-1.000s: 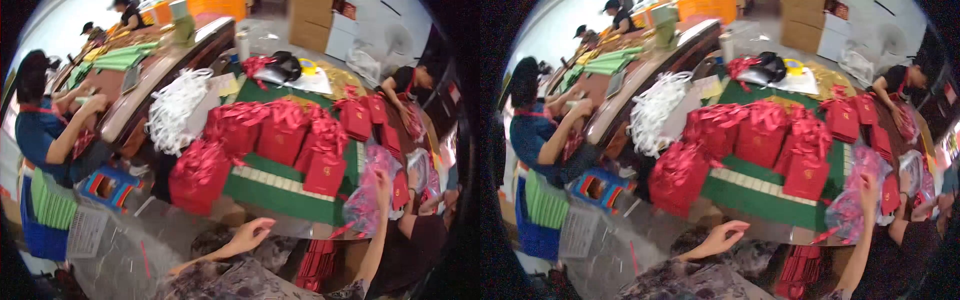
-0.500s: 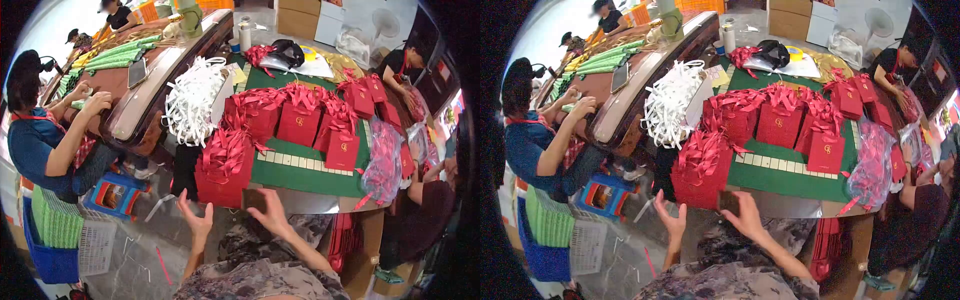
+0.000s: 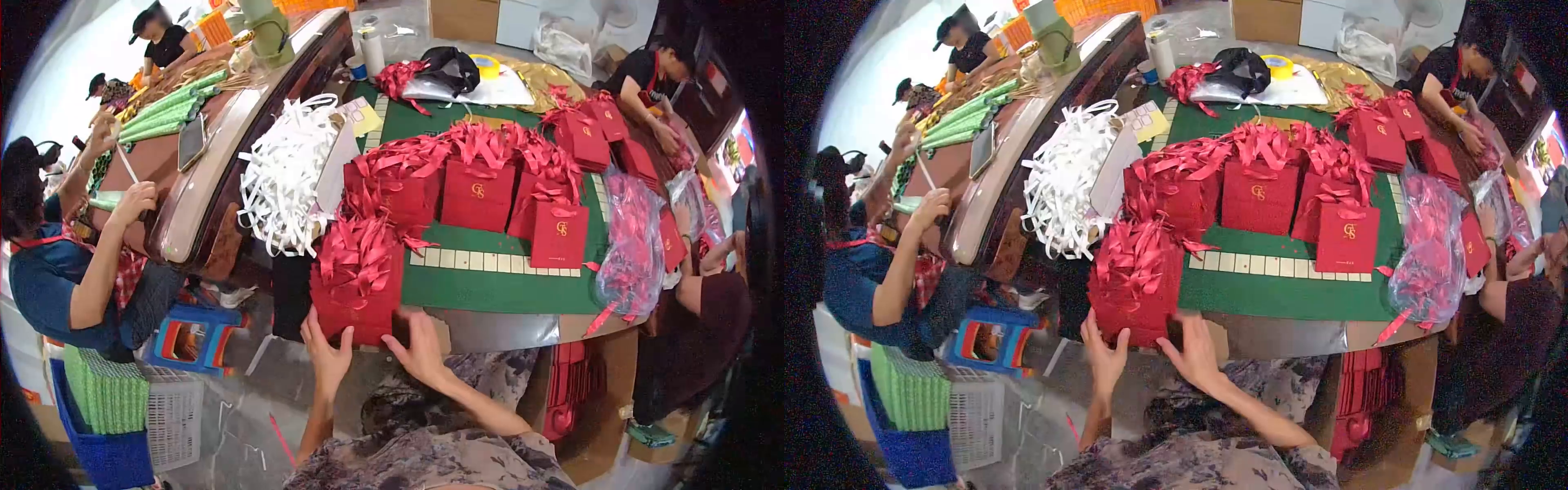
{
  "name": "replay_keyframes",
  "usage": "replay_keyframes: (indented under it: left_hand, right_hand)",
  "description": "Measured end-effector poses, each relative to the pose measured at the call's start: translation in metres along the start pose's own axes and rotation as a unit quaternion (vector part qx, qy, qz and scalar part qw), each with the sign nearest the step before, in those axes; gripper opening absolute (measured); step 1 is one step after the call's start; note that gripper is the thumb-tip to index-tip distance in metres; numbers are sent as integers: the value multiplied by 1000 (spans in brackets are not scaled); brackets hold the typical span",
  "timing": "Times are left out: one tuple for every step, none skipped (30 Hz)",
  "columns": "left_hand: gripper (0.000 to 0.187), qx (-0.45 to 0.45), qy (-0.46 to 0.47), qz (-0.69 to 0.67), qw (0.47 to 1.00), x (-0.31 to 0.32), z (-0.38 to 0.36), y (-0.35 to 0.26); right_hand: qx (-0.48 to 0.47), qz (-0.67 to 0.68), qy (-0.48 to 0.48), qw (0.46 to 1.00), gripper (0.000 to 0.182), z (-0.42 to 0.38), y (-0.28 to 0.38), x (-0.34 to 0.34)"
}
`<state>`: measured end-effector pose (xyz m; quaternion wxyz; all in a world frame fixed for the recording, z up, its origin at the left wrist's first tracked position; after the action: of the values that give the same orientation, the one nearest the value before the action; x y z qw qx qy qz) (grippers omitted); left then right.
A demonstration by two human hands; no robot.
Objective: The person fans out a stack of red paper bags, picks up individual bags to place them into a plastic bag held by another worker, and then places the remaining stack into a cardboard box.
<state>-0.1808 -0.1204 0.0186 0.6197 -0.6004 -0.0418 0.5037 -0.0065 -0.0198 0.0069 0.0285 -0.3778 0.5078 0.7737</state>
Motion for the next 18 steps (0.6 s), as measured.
replay_keyframes:
  left_hand:
    - [77,14,0,26,1000,3,1,-3]
    - [76,26,0,53,998,5,1,-6]
    - [76,41,5,75,996,6,4,-11]
    - [76,38,2,81,996,8,4,-12]
    - [77,21,1,55,998,10,4,-9]
    - [77,5,0,29,1000,12,5,-8]
    - [79,5,-3,6,1000,13,6,-10]
    - [79,2,-7,10,1000,15,8,-10]
    - [79,14,-7,48,999,15,10,-11]
    - [80,26,-6,84,996,16,11,-13]
    - [85,-28,8,58,998,19,11,-12]
    - [85,-32,3,59,998,21,11,-14]
    - [87,-36,4,47,998,25,10,-16]
    - [89,-40,4,36,999,28,9,-19]
    - [92,-63,14,32,997,30,9,-22]
    - [92,-69,8,32,997,33,8,-23]
    - [90,-60,-1,23,998,35,6,-25]
    - [89,-50,-10,12,999,36,6,-25]
  right_hand:
    - [0,14,-31,999,58,6,3,-8]
    - [0,29,-60,998,65,12,4,-14]
    - [21,69,-43,996,79,17,-1,-13]
    - [19,74,-38,996,79,22,-1,-13]
    - [40,84,-28,995,81,28,-2,-12]
    - [60,94,-17,994,83,32,-3,-12]
    - [57,97,-13,994,83,36,-6,-11]
    - [56,115,7,992,82,41,-10,-7]
    - [57,133,26,989,82,43,-13,-3]
    - [58,150,46,986,82,42,-15,0]
    - [62,121,27,990,75,42,-16,-1]
    - [59,121,32,990,75,42,-19,-1]
    - [77,191,41,978,71,41,-25,1]
    - [96,259,51,960,67,44,-22,0]
    - [121,231,55,964,61,42,-18,-8]
    - [119,229,62,964,61,41,-21,-4]
    - [120,256,51,958,61,39,-30,3]
    - [122,282,38,951,61,39,-33,4]
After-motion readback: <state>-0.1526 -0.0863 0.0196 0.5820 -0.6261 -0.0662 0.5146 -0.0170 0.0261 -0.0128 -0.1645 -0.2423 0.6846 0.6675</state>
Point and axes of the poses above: each hand's wrist, its own z-axis towards the middle knuckle, its own x-axis out of the palm, y = z × x, the point moved 4 cm from there along z, towards the middle knuckle, and after that the axes turned 5 degrees about -z, right-handed, at the moved point
